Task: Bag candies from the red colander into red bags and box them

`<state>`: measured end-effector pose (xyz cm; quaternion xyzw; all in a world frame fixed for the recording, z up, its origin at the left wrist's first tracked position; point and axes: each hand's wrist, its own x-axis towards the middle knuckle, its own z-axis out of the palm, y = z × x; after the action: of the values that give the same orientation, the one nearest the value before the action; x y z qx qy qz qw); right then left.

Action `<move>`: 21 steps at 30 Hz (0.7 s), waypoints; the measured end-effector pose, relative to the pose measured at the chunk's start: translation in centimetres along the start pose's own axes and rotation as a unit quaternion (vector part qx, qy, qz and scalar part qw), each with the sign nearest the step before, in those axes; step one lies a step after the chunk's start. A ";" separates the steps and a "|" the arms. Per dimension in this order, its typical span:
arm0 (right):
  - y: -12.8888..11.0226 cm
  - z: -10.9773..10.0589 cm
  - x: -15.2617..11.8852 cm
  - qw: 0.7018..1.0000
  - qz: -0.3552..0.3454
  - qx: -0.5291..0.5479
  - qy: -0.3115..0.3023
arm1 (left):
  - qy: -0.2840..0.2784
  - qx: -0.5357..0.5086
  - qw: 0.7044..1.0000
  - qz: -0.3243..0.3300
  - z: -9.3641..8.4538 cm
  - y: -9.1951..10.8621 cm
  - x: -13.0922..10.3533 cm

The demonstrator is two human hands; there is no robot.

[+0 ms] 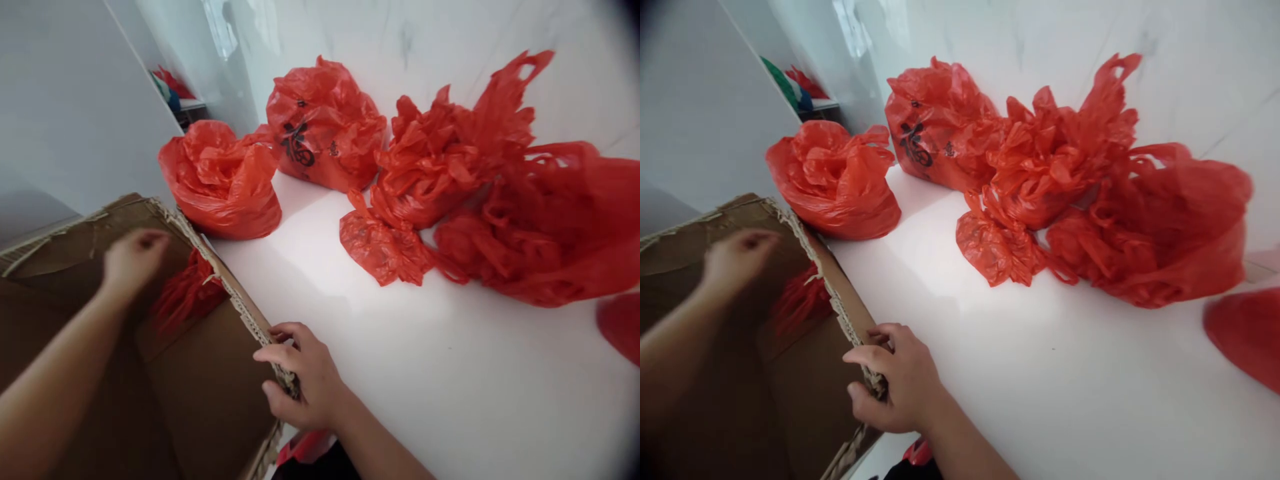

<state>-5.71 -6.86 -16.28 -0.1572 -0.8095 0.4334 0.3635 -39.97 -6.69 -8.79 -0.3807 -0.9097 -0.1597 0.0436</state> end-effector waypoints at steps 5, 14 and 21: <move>0.1 0.2 -0.1 1.000 -0.008 -0.015 0.015 | 0.146 -0.295 0.908 0.260 -5.7 12.1 -3.5; 0.1 0.0 -0.4 0.999 -0.023 -0.026 0.014 | -0.065 0.043 0.791 0.607 6.9 31.2 -4.7; 0.1 -0.1 -0.3 0.999 -0.015 -0.030 0.005 | -0.085 0.057 0.820 0.563 3.4 27.8 -4.4</move>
<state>-5.43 -6.92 -16.46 -0.1582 -0.8228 0.4022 0.3690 -17.10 9.75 -5.70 -0.8354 -0.5447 -0.0224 0.0695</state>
